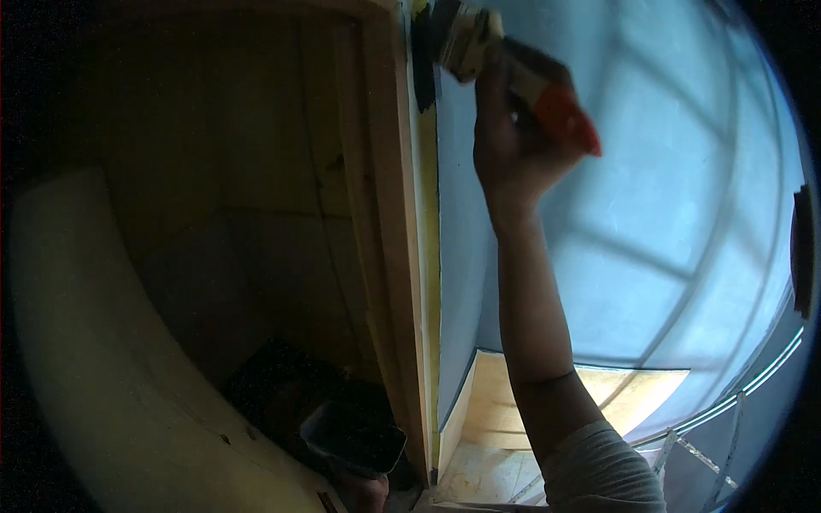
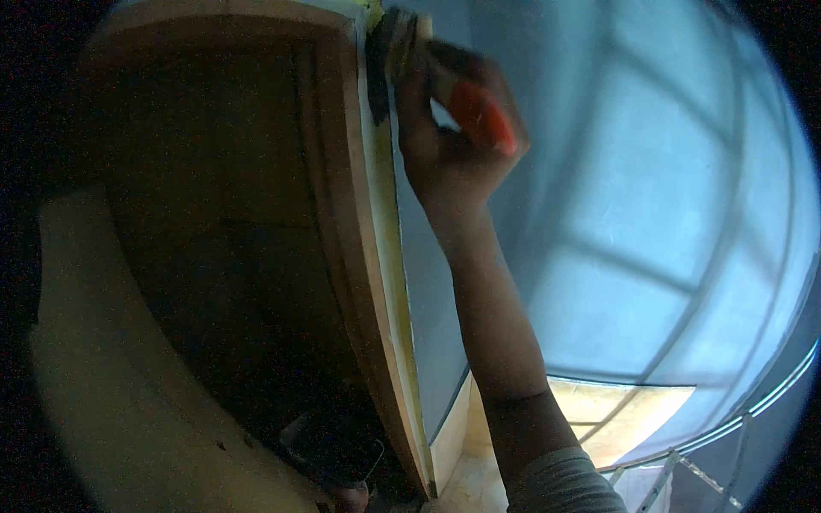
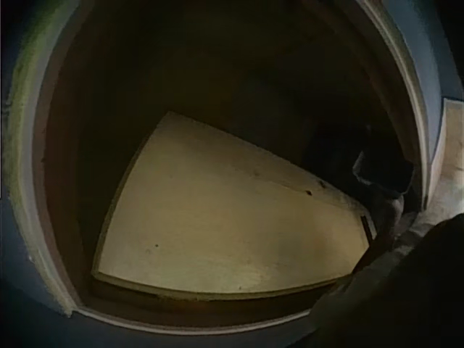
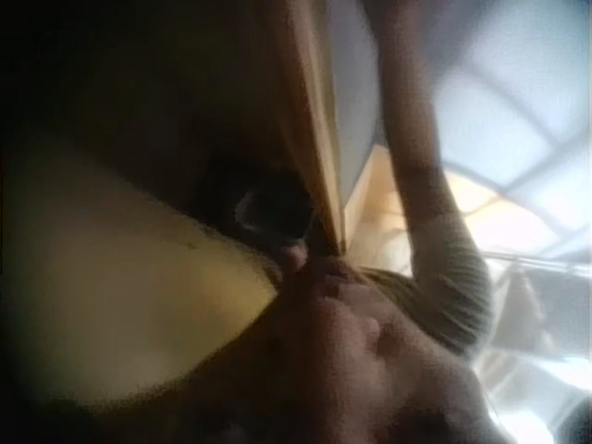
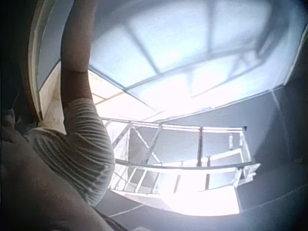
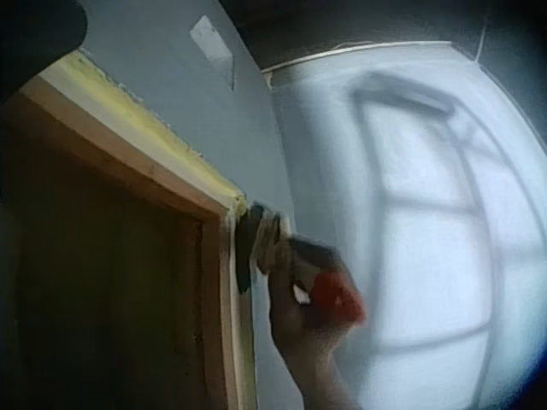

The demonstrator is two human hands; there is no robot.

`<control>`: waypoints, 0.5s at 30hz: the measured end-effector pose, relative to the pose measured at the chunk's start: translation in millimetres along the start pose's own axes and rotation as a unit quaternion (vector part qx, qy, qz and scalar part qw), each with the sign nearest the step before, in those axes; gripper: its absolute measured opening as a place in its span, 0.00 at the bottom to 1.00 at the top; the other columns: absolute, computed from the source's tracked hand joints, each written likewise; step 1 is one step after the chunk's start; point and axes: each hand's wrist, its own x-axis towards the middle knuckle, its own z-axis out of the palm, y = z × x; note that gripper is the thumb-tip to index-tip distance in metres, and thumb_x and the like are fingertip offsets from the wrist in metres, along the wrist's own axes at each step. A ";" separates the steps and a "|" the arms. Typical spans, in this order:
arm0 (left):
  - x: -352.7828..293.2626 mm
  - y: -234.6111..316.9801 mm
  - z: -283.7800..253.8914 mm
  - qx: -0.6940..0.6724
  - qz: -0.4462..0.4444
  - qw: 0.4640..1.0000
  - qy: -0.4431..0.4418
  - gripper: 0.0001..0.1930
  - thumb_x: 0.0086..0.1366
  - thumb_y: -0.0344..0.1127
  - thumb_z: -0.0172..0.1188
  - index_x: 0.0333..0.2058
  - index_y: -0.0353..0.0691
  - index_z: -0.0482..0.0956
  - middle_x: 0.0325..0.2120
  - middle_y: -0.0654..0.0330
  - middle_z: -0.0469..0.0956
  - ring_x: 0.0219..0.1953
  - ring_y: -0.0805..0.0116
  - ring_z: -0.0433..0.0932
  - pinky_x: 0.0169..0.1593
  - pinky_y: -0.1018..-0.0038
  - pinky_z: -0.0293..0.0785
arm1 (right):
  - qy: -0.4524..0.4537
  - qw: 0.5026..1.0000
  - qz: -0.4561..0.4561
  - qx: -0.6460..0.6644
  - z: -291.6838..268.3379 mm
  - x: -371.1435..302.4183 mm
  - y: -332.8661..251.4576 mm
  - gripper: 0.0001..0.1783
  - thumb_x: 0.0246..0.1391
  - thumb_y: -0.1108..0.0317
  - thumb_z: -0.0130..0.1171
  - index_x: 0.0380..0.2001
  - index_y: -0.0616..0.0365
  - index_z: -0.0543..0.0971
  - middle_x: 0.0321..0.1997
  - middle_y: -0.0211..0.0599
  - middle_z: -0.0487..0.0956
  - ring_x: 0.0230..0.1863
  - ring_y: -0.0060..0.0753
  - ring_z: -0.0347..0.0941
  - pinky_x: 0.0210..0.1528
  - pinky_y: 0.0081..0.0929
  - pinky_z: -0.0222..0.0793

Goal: The person paints the edges of a doorway and the top of a tiled wall using a brush, dipping it into a container of dark paint held in the other hand.

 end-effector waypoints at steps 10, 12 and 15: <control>-14.2 -5.6 -8.9 0.007 -0.014 1.000 -0.004 0.38 0.75 0.64 0.42 0.75 0.49 0.49 0.72 0.53 0.58 0.70 0.50 0.63 0.73 0.51 0.63 | -0.033 0.989 -0.007 -0.141 -13.4 -33.9 -42.1 0.11 0.60 0.76 0.66 0.45 0.67 0.81 0.38 0.39 0.85 0.39 0.29 0.82 0.43 0.24 0.78; -18.6 -6.2 -10.7 0.008 -0.017 1.000 -0.005 0.38 0.75 0.64 0.42 0.75 0.49 0.49 0.72 0.53 0.57 0.70 0.50 0.63 0.73 0.51 0.63 | -0.072 0.986 -0.066 -0.137 -21.6 -43.6 -33.2 0.10 0.59 0.76 0.66 0.43 0.67 0.81 0.38 0.40 0.85 0.39 0.31 0.83 0.42 0.24 0.78; -19.6 -6.6 -9.9 0.008 -0.019 1.000 -0.013 0.38 0.75 0.63 0.42 0.75 0.49 0.49 0.72 0.53 0.57 0.70 0.50 0.63 0.73 0.51 0.63 | -0.131 0.968 -0.025 -0.214 -34.7 -56.8 -54.9 0.08 0.58 0.76 0.67 0.41 0.66 0.82 0.38 0.41 0.85 0.39 0.32 0.83 0.41 0.25 0.78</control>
